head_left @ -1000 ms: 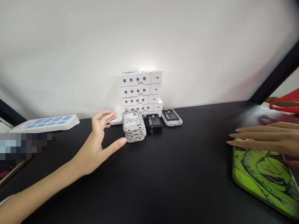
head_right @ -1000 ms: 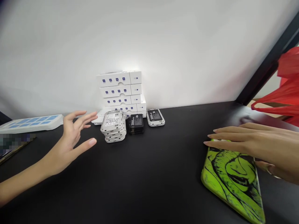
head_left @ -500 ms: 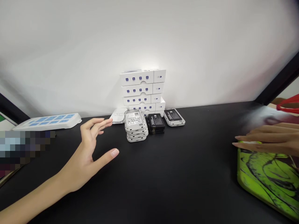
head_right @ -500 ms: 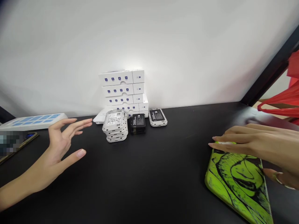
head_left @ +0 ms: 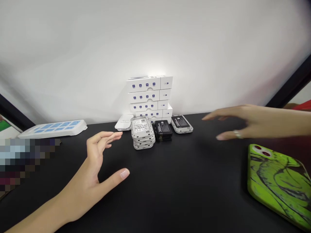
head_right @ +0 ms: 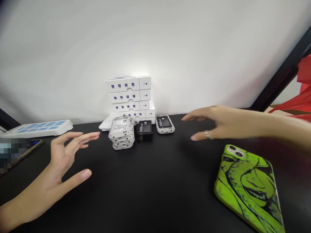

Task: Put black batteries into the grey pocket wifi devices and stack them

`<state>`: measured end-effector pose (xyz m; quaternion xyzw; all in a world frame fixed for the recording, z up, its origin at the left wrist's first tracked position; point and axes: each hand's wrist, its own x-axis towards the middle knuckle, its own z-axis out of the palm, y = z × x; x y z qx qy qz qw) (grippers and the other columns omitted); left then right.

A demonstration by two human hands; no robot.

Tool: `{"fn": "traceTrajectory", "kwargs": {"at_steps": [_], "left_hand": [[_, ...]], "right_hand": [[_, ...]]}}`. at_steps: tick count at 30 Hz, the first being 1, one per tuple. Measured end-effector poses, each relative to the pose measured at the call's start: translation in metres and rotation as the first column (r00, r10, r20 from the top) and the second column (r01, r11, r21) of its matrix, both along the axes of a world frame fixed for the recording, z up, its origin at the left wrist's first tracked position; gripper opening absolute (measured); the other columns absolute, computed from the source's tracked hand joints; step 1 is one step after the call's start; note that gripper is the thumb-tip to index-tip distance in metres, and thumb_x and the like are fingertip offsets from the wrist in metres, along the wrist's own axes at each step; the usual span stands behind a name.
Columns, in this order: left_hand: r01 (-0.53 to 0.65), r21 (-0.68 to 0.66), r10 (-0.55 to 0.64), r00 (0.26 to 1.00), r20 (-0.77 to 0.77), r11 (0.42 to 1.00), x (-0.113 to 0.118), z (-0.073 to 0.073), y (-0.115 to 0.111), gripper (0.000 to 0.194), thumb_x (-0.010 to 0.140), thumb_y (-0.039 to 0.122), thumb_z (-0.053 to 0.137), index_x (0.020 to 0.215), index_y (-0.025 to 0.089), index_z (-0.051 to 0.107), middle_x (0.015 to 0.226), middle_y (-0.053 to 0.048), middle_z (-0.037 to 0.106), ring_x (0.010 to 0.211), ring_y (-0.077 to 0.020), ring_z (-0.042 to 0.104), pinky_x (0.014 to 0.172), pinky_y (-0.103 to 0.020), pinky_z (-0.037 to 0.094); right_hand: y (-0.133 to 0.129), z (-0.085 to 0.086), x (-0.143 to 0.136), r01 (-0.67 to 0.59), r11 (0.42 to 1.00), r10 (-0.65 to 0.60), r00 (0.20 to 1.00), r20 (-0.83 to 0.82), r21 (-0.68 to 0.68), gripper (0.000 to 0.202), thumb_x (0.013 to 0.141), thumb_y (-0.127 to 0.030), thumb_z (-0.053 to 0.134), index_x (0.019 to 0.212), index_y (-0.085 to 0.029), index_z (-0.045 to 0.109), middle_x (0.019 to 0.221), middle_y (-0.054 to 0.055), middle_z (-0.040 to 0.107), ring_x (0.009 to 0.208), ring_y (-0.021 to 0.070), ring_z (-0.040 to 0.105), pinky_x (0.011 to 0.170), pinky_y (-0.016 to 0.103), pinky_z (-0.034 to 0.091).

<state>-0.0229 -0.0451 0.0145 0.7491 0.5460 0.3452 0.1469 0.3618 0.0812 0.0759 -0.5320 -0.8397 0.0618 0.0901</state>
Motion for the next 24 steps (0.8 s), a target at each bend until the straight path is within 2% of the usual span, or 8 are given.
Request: {"fn": "traceTrajectory", "kwargs": {"at_steps": [1, 3, 7, 10, 12, 16, 20, 24], "left_hand": [[0.005, -0.01, -0.005, 1.0, 0.017, 1.0, 0.001, 0.0, -0.002, 0.061, 0.091, 0.037, 0.057, 0.138, 0.036, 0.018, 0.147, -0.006, 0.028, 0.14, -0.0323, 0.032, 0.115, -0.057, 0.03], [0.016, -0.03, -0.015, 0.999, 0.043, 0.999, 0.002, -0.001, -0.004, 0.059, 0.091, 0.035, 0.057, 0.135, 0.037, 0.018, 0.147, -0.006, 0.032, 0.141, -0.0309, 0.031, 0.115, -0.057, 0.029], [0.037, -0.068, -0.033, 0.998, 0.059, 0.997, 0.003, -0.002, -0.008, 0.058, 0.091, 0.034, 0.057, 0.133, 0.037, 0.018, 0.148, -0.006, 0.033, 0.141, -0.0303, 0.031, 0.114, -0.057, 0.029], [0.037, -0.102, -0.028, 0.996, 0.086, 0.994, 0.003, -0.004, -0.011, 0.058, 0.091, 0.036, 0.057, 0.133, 0.04, 0.018, 0.147, -0.004, 0.034, 0.14, -0.0289, 0.031, 0.115, -0.058, 0.027], [0.01, -0.11, -0.001, 0.997, 0.083, 0.994, 0.002, -0.004, -0.013, 0.057, 0.09, 0.04, 0.058, 0.134, 0.042, 0.021, 0.147, -0.002, 0.035, 0.139, -0.0295, 0.033, 0.115, -0.058, 0.027], [-0.073, -0.183, 0.064, 0.996, -0.055, 0.98, 0.006, -0.005, -0.02, 0.052, 0.088, 0.048, 0.058, 0.133, 0.042, 0.033, 0.141, -0.003, 0.042, 0.124, -0.0335, 0.048, 0.103, -0.058, 0.043], [-0.071, -0.329, 0.038, 0.994, -0.107, 0.942, 0.027, -0.001, -0.026, 0.064, 0.077, 0.051, 0.07, 0.131, 0.043, 0.035, 0.127, -0.004, 0.053, 0.108, -0.0328, 0.059, 0.09, -0.055, 0.053], [0.063, -0.368, -0.079, 0.996, -0.028, 0.928, 0.049, -0.001, -0.02, 0.098, 0.058, 0.052, 0.084, 0.138, 0.041, 0.029, 0.132, -0.008, 0.048, 0.119, -0.0386, 0.053, 0.093, -0.058, 0.051]], "right_hand": [[0.012, -0.003, -0.009, -0.13, 0.987, 0.132, 0.991, 0.013, -0.094, 0.067, 0.072, -0.061, 0.065, 0.127, -0.023, 0.061, 0.131, 0.008, 0.063, 0.119, 0.0296, 0.058, 0.097, 0.038, 0.045], [0.037, -0.014, -0.026, -0.232, 0.964, 0.233, 0.972, -0.008, -0.131, 0.08, 0.07, -0.063, 0.067, 0.136, -0.02, 0.049, 0.143, 0.012, 0.051, 0.128, 0.0343, 0.049, 0.105, 0.045, 0.04], [0.072, -0.035, -0.046, -0.243, 0.929, 0.238, 0.97, -0.053, -0.278, 0.092, 0.066, -0.064, 0.071, 0.139, -0.021, 0.037, 0.144, 0.013, 0.047, 0.129, 0.036, 0.046, 0.106, 0.047, 0.04], [0.073, -0.035, -0.05, -0.26, 0.926, 0.238, 0.965, -0.111, -0.274, 0.092, 0.062, -0.062, 0.074, 0.135, -0.019, 0.038, 0.141, 0.014, 0.05, 0.127, 0.036, 0.048, 0.104, 0.044, 0.041], [0.06, -0.03, -0.046, -0.237, 0.939, 0.217, 0.97, -0.105, -0.248, 0.088, 0.059, -0.06, 0.076, 0.129, -0.02, 0.041, 0.132, 0.014, 0.056, 0.118, 0.0367, 0.054, 0.097, 0.044, 0.045], [0.012, -0.026, -0.037, -0.123, 0.959, 0.127, 0.992, -0.003, -0.256, 0.078, 0.061, -0.06, 0.075, 0.12, -0.023, 0.041, 0.102, 0.011, 0.063, 0.088, 0.0318, 0.062, 0.074, 0.043, 0.051], [-0.04, -0.038, -0.052, -0.229, 0.957, 0.222, 0.973, -0.057, -0.179, 0.079, 0.054, -0.054, 0.078, 0.119, -0.028, 0.041, 0.107, 0.007, 0.057, 0.1, 0.0325, 0.057, 0.079, 0.042, 0.05], [-0.072, -0.043, -0.094, -0.329, 0.933, 0.311, 0.94, -0.138, -0.144, 0.076, 0.048, -0.047, 0.082, 0.11, -0.022, 0.046, 0.105, 0.007, 0.054, 0.098, 0.0305, 0.055, 0.087, 0.046, 0.046]]}}
